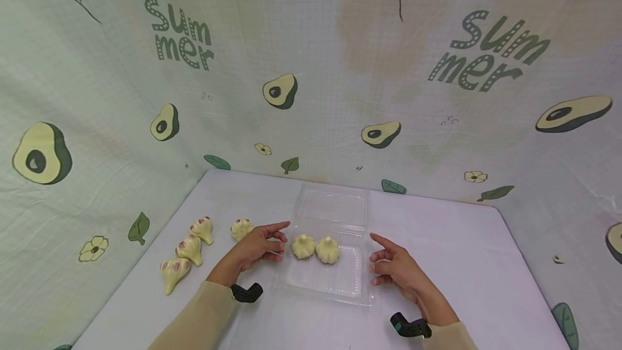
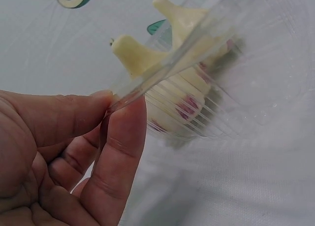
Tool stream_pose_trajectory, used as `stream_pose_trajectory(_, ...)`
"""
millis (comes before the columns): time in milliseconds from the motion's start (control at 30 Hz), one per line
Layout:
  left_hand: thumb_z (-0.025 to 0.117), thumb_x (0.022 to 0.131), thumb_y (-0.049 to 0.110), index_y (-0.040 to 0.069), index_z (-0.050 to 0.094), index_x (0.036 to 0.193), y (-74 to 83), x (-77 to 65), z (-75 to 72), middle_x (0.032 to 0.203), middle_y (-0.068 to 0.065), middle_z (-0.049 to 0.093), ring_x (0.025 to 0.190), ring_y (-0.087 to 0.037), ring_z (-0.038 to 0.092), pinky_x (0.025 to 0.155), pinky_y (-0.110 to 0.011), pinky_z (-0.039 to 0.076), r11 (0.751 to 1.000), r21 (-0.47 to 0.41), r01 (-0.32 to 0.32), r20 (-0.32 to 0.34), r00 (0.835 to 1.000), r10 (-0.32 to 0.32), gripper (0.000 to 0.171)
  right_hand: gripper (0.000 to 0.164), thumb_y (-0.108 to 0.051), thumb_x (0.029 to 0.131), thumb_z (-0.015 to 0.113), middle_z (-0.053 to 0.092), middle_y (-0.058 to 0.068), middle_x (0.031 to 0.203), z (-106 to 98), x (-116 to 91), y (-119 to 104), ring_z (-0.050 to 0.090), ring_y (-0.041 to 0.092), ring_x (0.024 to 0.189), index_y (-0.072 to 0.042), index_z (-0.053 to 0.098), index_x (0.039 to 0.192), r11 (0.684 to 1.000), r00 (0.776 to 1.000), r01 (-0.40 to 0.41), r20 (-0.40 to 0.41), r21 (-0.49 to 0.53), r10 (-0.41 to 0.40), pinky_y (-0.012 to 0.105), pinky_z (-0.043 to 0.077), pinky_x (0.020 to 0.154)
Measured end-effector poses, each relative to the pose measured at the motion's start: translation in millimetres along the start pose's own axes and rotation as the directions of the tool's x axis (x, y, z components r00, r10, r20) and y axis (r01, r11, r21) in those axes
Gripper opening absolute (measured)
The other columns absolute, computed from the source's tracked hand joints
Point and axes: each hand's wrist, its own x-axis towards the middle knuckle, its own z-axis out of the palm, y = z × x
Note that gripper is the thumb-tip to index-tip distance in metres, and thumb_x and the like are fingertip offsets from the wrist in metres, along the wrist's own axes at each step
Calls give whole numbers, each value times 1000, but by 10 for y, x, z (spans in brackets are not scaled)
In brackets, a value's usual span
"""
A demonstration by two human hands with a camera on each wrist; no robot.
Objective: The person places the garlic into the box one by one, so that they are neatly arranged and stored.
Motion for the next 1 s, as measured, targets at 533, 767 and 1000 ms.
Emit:
stream_pose_trajectory(533,69,97,-7,13,48,160,7,-16,-4,113,-10,61,83,-17,67,71,-29,64,1000,11,2,13,1000,-2,70,93,3,95,71,56,7,106,15,-23,12,62,14,81,-9,18,169,1000,1000,5,18,29,-5,33,65,70)
stream_pose_trajectory(767,69,96,-8,13,48,159,6,-15,1,112,-10,61,82,-18,66,70,-29,64,1000,14,4,7,1000,-4,70,92,3,95,71,56,6,106,26,-31,10,62,14,81,-9,19,169,1000,1000,6,9,27,-6,33,65,70)
stream_pose_trajectory(1000,68,96,-8,11,47,160,4,-10,4,111,-9,61,82,-18,66,70,-29,63,1000,6,-5,5,1000,5,70,88,3,95,71,54,16,125,83,-55,-21,63,15,84,-10,24,168,1000,999,0,-47,14,1,32,65,68)
